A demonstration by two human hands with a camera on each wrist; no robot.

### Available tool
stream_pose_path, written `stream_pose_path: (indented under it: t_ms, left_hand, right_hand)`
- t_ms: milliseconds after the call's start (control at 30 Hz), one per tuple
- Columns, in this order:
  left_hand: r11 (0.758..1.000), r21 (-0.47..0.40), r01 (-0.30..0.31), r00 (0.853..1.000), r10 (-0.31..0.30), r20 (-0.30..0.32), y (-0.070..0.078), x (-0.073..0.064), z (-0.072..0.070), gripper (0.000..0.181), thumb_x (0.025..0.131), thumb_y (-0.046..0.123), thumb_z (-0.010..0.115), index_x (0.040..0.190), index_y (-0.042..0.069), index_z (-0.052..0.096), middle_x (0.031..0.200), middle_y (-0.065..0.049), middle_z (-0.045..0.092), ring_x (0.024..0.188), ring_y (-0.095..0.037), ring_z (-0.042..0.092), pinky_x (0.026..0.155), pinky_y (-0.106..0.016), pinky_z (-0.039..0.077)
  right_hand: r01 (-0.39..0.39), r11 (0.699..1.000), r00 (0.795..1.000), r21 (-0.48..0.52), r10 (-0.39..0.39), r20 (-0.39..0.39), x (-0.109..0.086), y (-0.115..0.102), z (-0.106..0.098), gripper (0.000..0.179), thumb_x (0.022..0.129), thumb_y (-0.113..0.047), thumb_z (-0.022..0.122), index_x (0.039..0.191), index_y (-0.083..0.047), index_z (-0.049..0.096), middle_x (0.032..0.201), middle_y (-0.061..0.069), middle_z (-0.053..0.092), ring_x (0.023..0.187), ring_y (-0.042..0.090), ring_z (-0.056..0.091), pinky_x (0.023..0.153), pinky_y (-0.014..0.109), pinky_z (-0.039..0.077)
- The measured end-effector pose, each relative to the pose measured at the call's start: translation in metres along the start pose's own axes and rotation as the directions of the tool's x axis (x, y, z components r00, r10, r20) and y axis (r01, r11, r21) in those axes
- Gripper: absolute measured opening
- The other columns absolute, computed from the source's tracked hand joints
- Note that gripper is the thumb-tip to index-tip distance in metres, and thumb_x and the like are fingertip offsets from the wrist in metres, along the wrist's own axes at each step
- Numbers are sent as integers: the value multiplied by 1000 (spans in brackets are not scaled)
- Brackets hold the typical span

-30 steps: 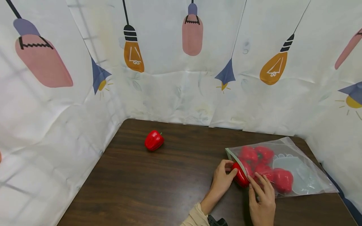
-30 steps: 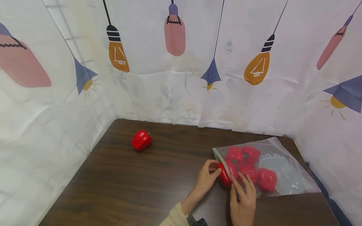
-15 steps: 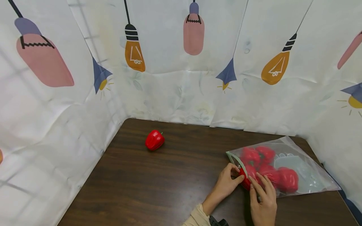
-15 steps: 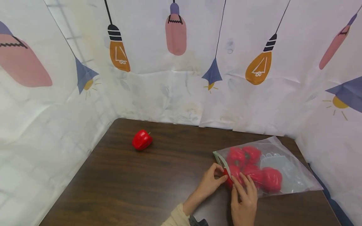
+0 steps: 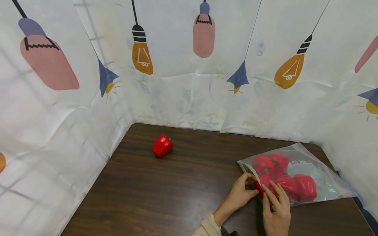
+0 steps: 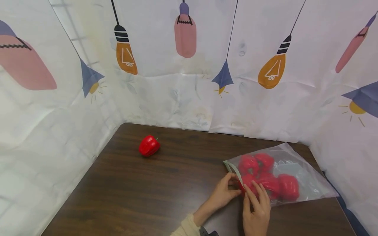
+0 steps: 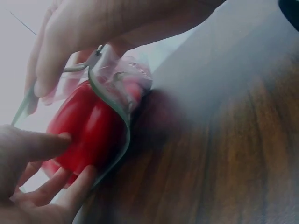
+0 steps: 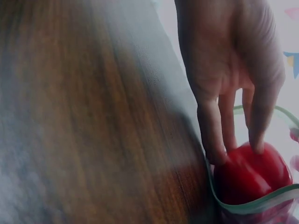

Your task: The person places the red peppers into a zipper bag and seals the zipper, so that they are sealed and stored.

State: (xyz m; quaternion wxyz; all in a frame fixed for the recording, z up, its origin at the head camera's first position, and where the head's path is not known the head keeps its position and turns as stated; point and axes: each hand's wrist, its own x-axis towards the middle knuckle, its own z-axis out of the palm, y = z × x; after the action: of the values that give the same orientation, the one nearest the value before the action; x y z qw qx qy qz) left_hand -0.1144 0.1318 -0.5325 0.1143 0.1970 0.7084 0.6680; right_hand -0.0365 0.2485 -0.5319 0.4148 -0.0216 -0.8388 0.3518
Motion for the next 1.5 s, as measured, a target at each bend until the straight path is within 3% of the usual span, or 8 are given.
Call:
stream_pose_path:
  t_ms: [100,300,467,667,933,1167,1367,1500]
  left_hand:
    - [1000,23,-1,1000,1,-7,1,-1,4,34,92,7,78,121,11,61,126,-5,66,111,-15,70,83,-14,54]
    - [1000,10,16,998,-15,-66,4,-1,12,33,92,6,79,118,12,61,120,-3,66,109,-13,69,81,-13,55]
    - [998,57,16,995,-11,-94,5,0,16,31,92,7,79,116,13,60,116,-6,67,106,-10,68,77,-12,55]
    - [994,108,-27,994,38,-106,5,5,22,29,91,6,79,112,11,59,110,-12,69,96,-12,70,73,-11,54]
    - [971,226,-75,987,105,-124,0,14,32,27,89,9,80,111,15,65,103,0,71,93,-4,68,76,-10,49]
    - [961,236,-141,985,161,-66,-5,19,33,19,97,15,74,114,12,67,108,-5,72,98,-5,71,81,-12,52]
    - [966,228,-123,992,124,9,-1,22,32,19,97,8,71,116,11,72,103,-2,74,87,6,61,74,-10,48]
    - [974,166,-152,987,140,81,0,25,34,29,100,7,66,128,12,71,118,-5,76,102,4,65,84,-11,50]
  right_hand:
    - [0,1000,1000,8,0,1,0,0,-1,39,83,20,71,116,1,78,133,30,65,145,32,48,122,16,26]
    - [-11,1000,1000,11,11,18,0,1,-2,34,86,16,70,116,3,77,135,30,65,146,32,48,123,18,26]
    - [40,999,999,22,-40,-20,0,2,0,35,84,17,70,115,3,78,133,31,66,145,28,49,123,19,27]
    - [58,998,998,14,-58,-32,2,2,-1,36,85,15,70,117,1,78,133,32,65,145,23,49,124,21,26]
    - [97,994,992,43,-92,-90,1,4,1,37,81,18,72,113,1,79,130,30,68,144,23,50,122,19,29]
    - [89,995,989,39,-84,-118,2,4,1,38,79,21,72,110,1,80,127,30,69,144,17,50,121,18,31]
    - [96,994,988,46,-90,-123,3,5,1,36,80,21,71,109,3,80,126,30,69,144,15,50,124,23,31]
    - [82,995,990,50,-76,-122,2,4,1,36,80,21,71,110,2,79,128,29,69,143,17,51,120,18,33]
